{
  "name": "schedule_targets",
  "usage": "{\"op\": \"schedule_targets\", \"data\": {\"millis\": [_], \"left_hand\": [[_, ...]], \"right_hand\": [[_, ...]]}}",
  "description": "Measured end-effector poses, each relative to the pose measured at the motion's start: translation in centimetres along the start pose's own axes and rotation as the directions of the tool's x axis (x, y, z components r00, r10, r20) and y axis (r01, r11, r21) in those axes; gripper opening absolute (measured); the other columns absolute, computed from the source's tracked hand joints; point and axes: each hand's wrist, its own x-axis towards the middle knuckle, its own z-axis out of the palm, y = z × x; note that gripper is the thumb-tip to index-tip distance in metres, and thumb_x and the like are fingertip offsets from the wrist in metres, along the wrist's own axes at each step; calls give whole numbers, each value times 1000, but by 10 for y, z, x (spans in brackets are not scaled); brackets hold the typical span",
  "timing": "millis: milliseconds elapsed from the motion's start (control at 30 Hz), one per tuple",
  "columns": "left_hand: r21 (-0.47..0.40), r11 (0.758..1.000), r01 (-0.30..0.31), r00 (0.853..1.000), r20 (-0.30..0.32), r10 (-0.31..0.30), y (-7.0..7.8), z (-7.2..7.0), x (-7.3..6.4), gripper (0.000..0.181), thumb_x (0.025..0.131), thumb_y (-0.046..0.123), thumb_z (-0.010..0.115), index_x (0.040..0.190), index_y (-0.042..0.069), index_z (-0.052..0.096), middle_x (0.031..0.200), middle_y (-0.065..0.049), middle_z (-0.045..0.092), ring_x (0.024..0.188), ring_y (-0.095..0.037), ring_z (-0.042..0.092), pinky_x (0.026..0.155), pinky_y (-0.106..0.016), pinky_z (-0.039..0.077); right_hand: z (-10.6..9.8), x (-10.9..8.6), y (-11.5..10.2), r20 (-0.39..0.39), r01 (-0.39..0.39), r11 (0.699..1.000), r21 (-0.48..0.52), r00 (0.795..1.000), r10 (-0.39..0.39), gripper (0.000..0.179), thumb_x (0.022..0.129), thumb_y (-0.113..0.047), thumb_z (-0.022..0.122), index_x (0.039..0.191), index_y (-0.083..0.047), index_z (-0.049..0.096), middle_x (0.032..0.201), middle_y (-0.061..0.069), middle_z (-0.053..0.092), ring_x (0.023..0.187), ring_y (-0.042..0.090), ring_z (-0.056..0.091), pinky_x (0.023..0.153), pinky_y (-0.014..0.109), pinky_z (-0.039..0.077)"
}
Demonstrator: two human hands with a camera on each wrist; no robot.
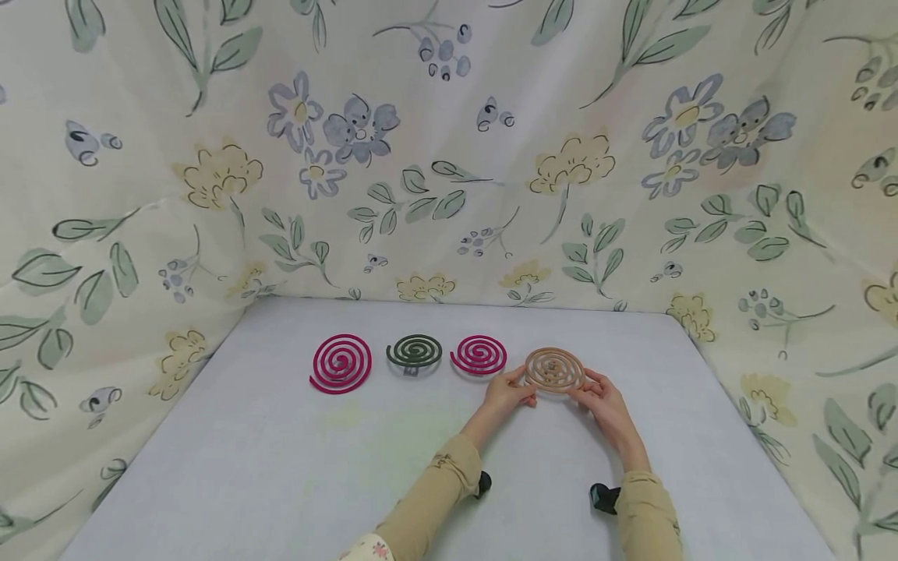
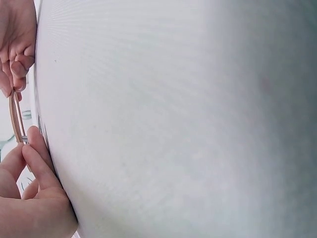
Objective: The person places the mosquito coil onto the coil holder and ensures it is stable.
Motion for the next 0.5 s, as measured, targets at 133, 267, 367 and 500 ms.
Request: {"op": "schedule_targets", "data": {"millis": [133, 267, 367, 500], "left_hand": [[-6, 1000, -14, 1000, 10, 14, 1, -2, -1, 52, 83, 3, 69, 132, 3, 54, 74, -22, 70, 69, -27, 72, 53, -9, 42], [-20, 999, -25, 1000, 15, 26, 0, -2, -1, 51, 83, 2, 69, 131, 2, 54, 75, -24, 69, 70, -30, 71, 55, -10, 45], [-13, 1000, -24, 1000, 12, 24, -1, -1, 0, 51, 82, 3, 70, 131, 2, 54, 75, -23, 70, 70, -29, 71, 55, -9, 45], [-19, 1000, -13, 1000, 6, 13, -3, -1, 1, 52, 82, 3, 70, 131, 3, 55, 75, -22, 70, 70, -28, 72, 53, -9, 42]], "right_hand": [[0, 0, 1, -9, 18, 1000, -3, 1000, -18, 75, 91, -12, 61, 146, 6, 13, 84, -22, 56, 77, -5, 50, 67, 16, 41], [0, -2, 3, 3, 69, 997, 18, 998, -69, 77, 89, -16, 65, 144, 9, 17, 84, -21, 58, 76, -4, 51, 65, 16, 41], [0, -4, 2, 17, 80, 997, 6, 997, -80, 80, 88, -21, 66, 143, 9, 17, 85, -23, 59, 76, -5, 51, 65, 15, 41], [2, -4, 0, -2, 35, 999, -19, 999, -35, 80, 89, -20, 65, 145, 7, 14, 84, -23, 57, 76, -5, 50, 67, 15, 41]]}}
